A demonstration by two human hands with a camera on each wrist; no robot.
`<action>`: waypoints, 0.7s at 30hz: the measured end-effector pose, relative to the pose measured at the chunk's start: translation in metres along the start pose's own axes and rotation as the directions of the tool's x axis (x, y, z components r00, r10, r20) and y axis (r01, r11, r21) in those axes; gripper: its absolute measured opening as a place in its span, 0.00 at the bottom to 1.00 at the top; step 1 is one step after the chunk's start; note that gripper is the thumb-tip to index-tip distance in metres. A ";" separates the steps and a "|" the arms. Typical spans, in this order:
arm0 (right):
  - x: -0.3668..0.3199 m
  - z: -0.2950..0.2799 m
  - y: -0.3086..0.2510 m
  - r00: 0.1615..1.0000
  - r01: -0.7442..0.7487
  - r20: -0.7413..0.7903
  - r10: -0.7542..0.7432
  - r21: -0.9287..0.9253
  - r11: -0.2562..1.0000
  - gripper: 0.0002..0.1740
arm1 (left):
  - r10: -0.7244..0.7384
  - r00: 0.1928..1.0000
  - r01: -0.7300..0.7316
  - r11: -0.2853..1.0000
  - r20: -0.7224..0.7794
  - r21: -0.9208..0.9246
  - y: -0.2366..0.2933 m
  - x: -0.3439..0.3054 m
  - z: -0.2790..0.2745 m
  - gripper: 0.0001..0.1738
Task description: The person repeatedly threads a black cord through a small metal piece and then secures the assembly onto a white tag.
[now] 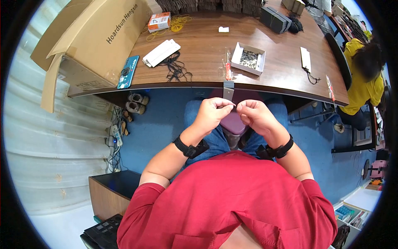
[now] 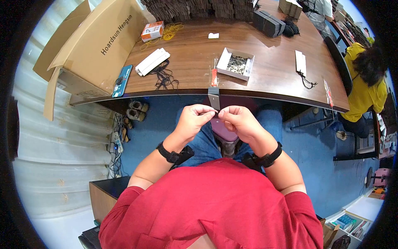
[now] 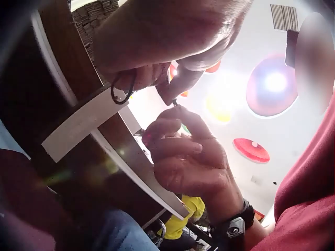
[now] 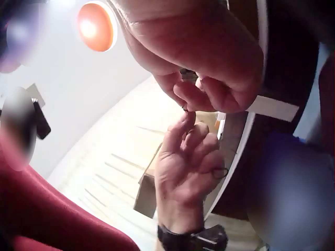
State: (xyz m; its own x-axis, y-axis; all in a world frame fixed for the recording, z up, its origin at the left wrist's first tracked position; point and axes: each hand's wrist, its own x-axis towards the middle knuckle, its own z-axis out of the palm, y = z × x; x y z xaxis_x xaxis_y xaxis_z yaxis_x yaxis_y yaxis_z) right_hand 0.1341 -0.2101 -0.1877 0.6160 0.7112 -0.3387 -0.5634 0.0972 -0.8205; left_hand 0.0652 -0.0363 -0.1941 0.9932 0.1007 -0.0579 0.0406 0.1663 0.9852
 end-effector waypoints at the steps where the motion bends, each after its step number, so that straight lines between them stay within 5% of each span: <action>1: 0.000 -0.004 0.001 0.998 -0.062 0.037 0.059 0.101 0.993 0.04 | 0.014 1.000 -0.014 1.000 -0.002 0.014 -0.001 0.000 0.001 0.06; 5: 0.000 -0.015 0.008 0.962 -0.216 0.229 0.146 0.322 0.922 0.05 | 0.045 0.998 -0.041 0.994 -0.040 0.104 -0.007 -0.001 0.004 0.06; 11: 0.000 -0.017 0.012 0.951 -0.266 0.263 0.165 0.415 0.870 0.05 | 0.047 0.998 -0.042 0.992 -0.045 0.117 -0.005 -0.001 0.003 0.05; 14: -0.002 -0.015 0.009 0.986 -0.131 0.134 0.096 0.285 0.950 0.07 | 0.053 0.998 -0.050 0.994 -0.040 0.093 -0.008 0.001 -0.001 0.05; 16: -0.001 -0.014 0.001 0.987 0.129 -0.090 -0.133 -0.044 0.991 0.09 | 0.051 0.998 -0.049 0.996 -0.027 0.069 -0.004 0.001 -0.004 0.05; 21: 0.000 0.010 -0.006 0.966 0.184 -0.072 -0.250 -0.492 0.851 0.08 | 0.033 0.999 -0.039 0.986 0.042 0.162 0.001 0.000 -0.003 0.06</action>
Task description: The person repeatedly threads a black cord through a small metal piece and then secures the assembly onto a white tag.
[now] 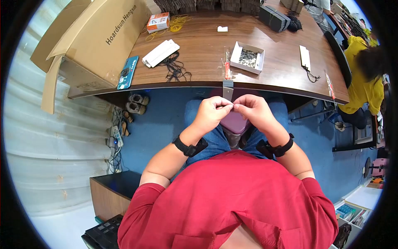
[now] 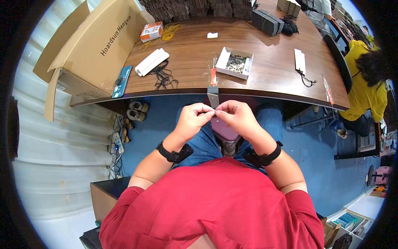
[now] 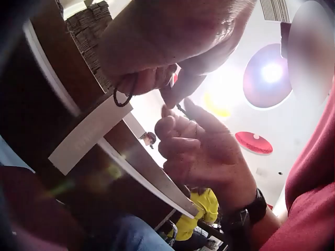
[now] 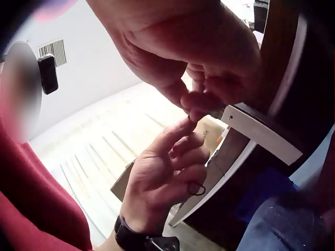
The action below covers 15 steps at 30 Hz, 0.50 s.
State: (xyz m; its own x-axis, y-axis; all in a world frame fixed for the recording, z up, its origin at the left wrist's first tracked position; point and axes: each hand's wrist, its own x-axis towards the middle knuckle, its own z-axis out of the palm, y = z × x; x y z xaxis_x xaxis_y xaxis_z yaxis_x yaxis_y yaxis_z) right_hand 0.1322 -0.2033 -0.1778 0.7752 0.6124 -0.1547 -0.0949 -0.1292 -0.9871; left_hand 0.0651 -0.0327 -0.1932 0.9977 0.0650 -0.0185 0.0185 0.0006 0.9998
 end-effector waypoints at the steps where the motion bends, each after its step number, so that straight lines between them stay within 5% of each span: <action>1: 0.000 0.000 0.001 0.999 -0.001 -0.042 0.002 0.031 1.000 0.07 | 0.016 1.000 -0.016 1.000 -0.002 0.008 -0.006 0.001 0.000 0.06; 6: 0.000 -0.012 0.013 0.987 -0.009 -0.146 0.064 0.346 0.938 0.05 | 0.051 0.989 -0.050 0.999 -0.140 0.013 -0.020 0.000 -0.024 0.05; 7: 0.000 -0.016 0.020 0.988 -0.012 -0.137 0.074 0.409 0.912 0.04 | -0.055 0.987 0.047 0.997 -0.150 -0.057 -0.012 -0.002 -0.031 0.06; 10: 0.000 -0.024 0.036 0.994 -0.088 -0.040 0.101 0.239 0.967 0.08 | -0.085 0.987 0.072 0.993 -0.140 -0.094 -0.011 -0.002 -0.038 0.06; 11: -0.002 -0.023 0.038 0.985 0.129 -0.101 -0.141 -0.121 0.984 0.10 | -0.079 0.989 0.069 0.994 -0.126 -0.082 -0.011 -0.002 -0.037 0.06; 12: -0.004 -0.017 0.034 0.921 0.307 -0.072 -0.382 -0.469 0.828 0.12 | -0.073 0.991 0.066 0.995 -0.112 -0.069 -0.009 -0.001 -0.036 0.06; 13: -0.007 -0.008 0.020 0.816 0.411 0.042 -0.576 -0.743 0.528 0.14 | -0.080 0.995 0.077 0.996 -0.060 -0.053 -0.007 0.000 -0.034 0.06; 15: -0.012 0.012 -0.006 0.816 0.444 0.000 -0.578 -0.641 0.626 0.16 | -0.100 0.994 0.101 0.995 0.050 -0.019 -0.001 0.001 -0.027 0.06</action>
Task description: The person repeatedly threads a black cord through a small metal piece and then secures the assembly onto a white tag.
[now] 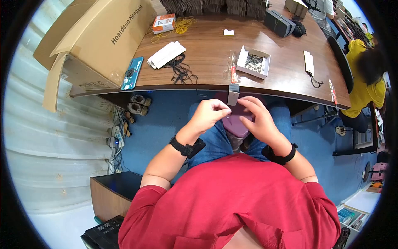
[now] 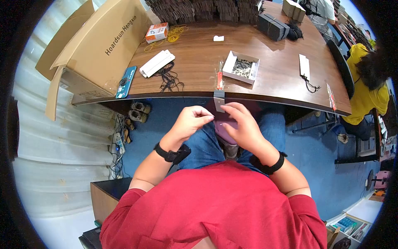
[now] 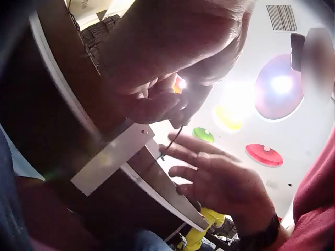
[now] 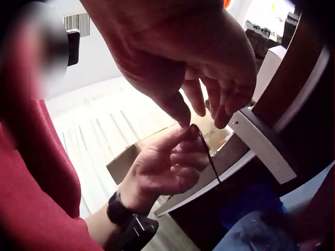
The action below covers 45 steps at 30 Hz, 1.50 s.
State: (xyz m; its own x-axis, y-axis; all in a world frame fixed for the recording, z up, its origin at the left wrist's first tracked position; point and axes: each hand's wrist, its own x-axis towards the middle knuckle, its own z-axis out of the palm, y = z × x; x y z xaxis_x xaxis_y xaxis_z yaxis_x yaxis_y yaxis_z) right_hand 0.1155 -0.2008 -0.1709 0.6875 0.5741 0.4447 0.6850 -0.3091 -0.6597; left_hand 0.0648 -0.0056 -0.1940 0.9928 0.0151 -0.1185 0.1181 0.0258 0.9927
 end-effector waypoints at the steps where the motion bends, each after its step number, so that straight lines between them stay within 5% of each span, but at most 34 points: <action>1: 0.004 0.002 -0.006 0.998 -0.053 0.043 0.048 0.125 0.991 0.16 | -0.053 0.997 0.056 0.997 0.053 -0.051 0.005 0.000 0.003 0.07; 2: 0.007 0.004 -0.008 0.992 -0.110 0.091 0.090 0.245 0.963 0.15 | -0.090 0.993 0.100 0.985 0.074 -0.142 0.003 0.001 0.004 0.07; 6: 0.013 0.016 0.004 1.000 -0.012 -0.014 0.012 -0.008 1.000 0.07 | -0.201 0.963 0.262 0.864 0.182 -0.430 -0.006 0.010 -0.002 0.09; 9: 0.010 0.024 0.007 0.987 -0.124 -0.092 0.132 0.092 0.988 0.04 | -0.173 0.970 0.238 0.809 0.170 -0.537 -0.007 0.006 -0.003 0.13; 12: 0.007 0.031 0.014 0.923 -0.368 -0.010 0.385 0.275 0.888 0.03 | -0.083 0.997 0.071 0.907 -0.009 -0.416 -0.017 0.007 0.005 0.13; 16: 0.006 0.038 0.020 0.866 -0.480 0.137 0.481 0.499 0.722 0.03 | -0.006 0.996 -0.015 0.970 -0.084 -0.242 -0.026 0.011 0.011 0.05; 18: 0.005 0.039 0.026 0.836 -0.523 0.220 0.503 0.598 0.608 0.03 | 0.258 0.957 -0.247 0.964 -0.130 0.098 -0.025 0.013 0.011 0.04; 19: 0.005 0.037 0.027 0.836 -0.532 0.225 0.501 0.560 0.635 0.03 | 0.386 0.915 -0.346 0.900 -0.117 0.267 -0.024 0.014 0.012 0.03; 21: 0.003 0.036 0.029 0.833 -0.548 0.237 0.500 0.482 0.684 0.03 | 0.405 0.911 -0.343 0.849 -0.079 0.402 -0.017 0.013 0.011 0.03; 24: 0.006 0.040 0.038 0.966 -0.207 -0.074 0.247 0.347 0.915 0.03 | 0.495 0.864 -0.391 0.773 -0.090 0.501 -0.012 0.018 0.012 0.03; 27: 0.013 0.041 0.037 0.968 -0.147 -0.161 0.191 0.252 0.956 0.03 | 0.536 0.835 -0.383 0.728 -0.123 0.568 -0.008 0.022 0.019 0.04; 33: 0.017 0.044 0.033 0.925 -0.204 -0.274 0.262 0.223 0.953 0.03 | 0.611 0.778 -0.353 0.620 -0.149 0.701 -0.004 0.030 0.016 0.05; 38: 0.011 0.058 0.058 0.878 -0.394 -0.143 0.457 0.326 0.859 0.05 | 0.627 0.768 -0.322 0.552 -0.129 0.769 -0.014 0.042 0.013 0.06; 41: 0.000 0.065 0.068 0.803 -0.541 0.097 0.588 0.531 0.652 0.07 | 0.460 0.862 -0.265 0.768 -0.213 0.584 -0.024 0.040 0.015 0.02; 43: -0.003 0.068 0.067 0.736 -0.618 0.287 0.613 0.653 0.437 0.07 | 0.257 0.929 -0.200 0.954 -0.267 0.223 -0.052 0.046 0.016 0.01; 45: -0.002 0.065 0.064 0.614 -0.712 0.479 0.627 0.679 0.178 0.08 | 0.059 0.972 -0.098 0.983 -0.229 -0.159 -0.065 0.045 0.021 0.03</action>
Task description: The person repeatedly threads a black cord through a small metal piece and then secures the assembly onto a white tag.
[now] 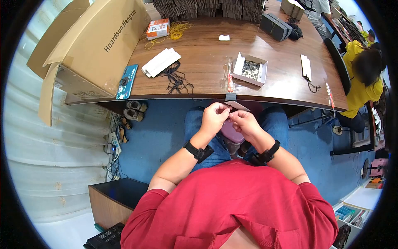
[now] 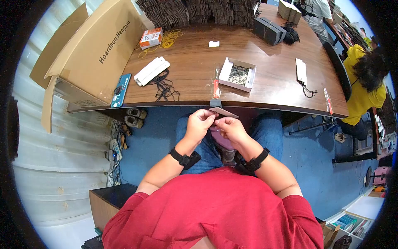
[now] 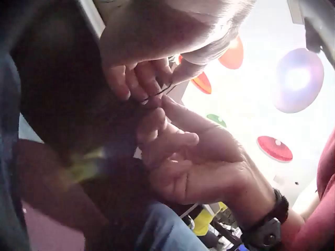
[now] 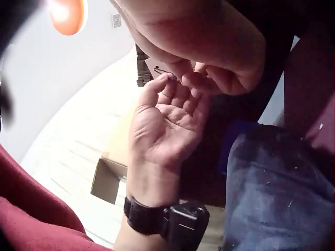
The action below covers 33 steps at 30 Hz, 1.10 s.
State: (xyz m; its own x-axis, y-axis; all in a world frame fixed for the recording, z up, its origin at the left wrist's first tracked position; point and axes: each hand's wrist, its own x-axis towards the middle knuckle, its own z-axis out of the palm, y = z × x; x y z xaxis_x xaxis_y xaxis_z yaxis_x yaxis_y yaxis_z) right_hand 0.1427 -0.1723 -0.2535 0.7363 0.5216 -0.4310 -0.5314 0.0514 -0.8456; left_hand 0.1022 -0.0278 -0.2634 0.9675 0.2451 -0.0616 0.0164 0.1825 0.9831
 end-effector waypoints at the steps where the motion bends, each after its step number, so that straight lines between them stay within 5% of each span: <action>1: -0.001 0.000 -0.002 0.994 -0.109 0.041 0.106 0.085 0.990 0.08 | -0.015 1.000 0.015 0.999 0.003 -0.049 0.001 -0.003 0.003 0.03; 5: 0.004 -0.008 0.002 0.983 -0.163 0.077 0.166 -0.040 0.986 0.09 | -0.021 1.000 0.021 0.989 0.007 -0.146 -0.001 -0.009 0.009 0.03; 6: 0.003 -0.007 0.000 0.991 0.098 -0.051 -0.121 -0.331 0.938 0.08 | 0.001 1.000 -0.001 0.983 -0.001 -0.184 -0.002 -0.009 0.010 0.03; 8: -0.004 0.000 -0.004 0.733 0.373 -0.014 -0.680 -0.828 0.420 0.09 | 0.047 0.999 -0.051 0.980 -0.022 -0.191 -0.004 -0.008 0.010 0.03; 9: -0.015 0.009 -0.015 0.648 0.433 -0.018 -0.762 -0.813 0.388 0.11 | 0.070 0.997 -0.074 0.984 -0.032 -0.162 -0.006 -0.008 0.009 0.03; 11: -0.033 0.024 -0.040 0.603 0.452 -0.002 -0.798 -0.823 0.344 0.09 | 0.063 0.998 -0.067 0.986 -0.030 -0.150 -0.008 -0.008 0.006 0.03; 14: -0.013 0.016 -0.048 0.262 0.570 0.350 -0.899 -0.808 -0.149 0.08 | -0.004 1.000 0.003 0.982 -0.008 -0.187 -0.010 -0.010 0.005 0.03; 20: -0.014 0.018 -0.048 0.281 0.543 0.382 -0.880 -0.820 -0.183 0.08 | -0.054 0.998 0.048 0.990 -0.041 -0.134 -0.005 -0.020 0.008 0.04; 23: -0.013 0.018 -0.051 0.226 0.536 0.410 -0.884 -0.810 -0.238 0.08 | -0.102 0.994 0.098 0.989 -0.037 -0.110 -0.005 -0.022 0.007 0.04; 26: -0.012 0.019 -0.047 0.264 0.555 0.381 -0.886 -0.811 -0.184 0.07 | -0.105 0.994 0.101 0.989 -0.029 -0.109 -0.005 -0.024 0.005 0.04; 29: -0.015 0.020 -0.037 0.462 0.579 0.311 -0.831 -0.815 0.016 0.08 | -0.098 0.995 0.096 0.991 -0.019 -0.088 -0.005 -0.025 0.004 0.04; 33: -0.019 0.025 -0.036 0.570 0.513 0.146 -0.809 -0.832 0.212 0.13 | -0.068 0.997 0.064 0.993 -0.031 -0.099 -0.005 -0.024 0.004 0.04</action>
State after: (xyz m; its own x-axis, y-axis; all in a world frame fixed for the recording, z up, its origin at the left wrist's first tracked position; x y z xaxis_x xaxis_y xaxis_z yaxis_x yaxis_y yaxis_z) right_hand 0.1379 -0.1628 -0.2074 0.7884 0.3799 0.4838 0.6135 -0.4295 -0.6627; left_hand 0.0798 -0.0388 -0.2666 0.9560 0.2614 -0.1332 0.0534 0.2916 0.9550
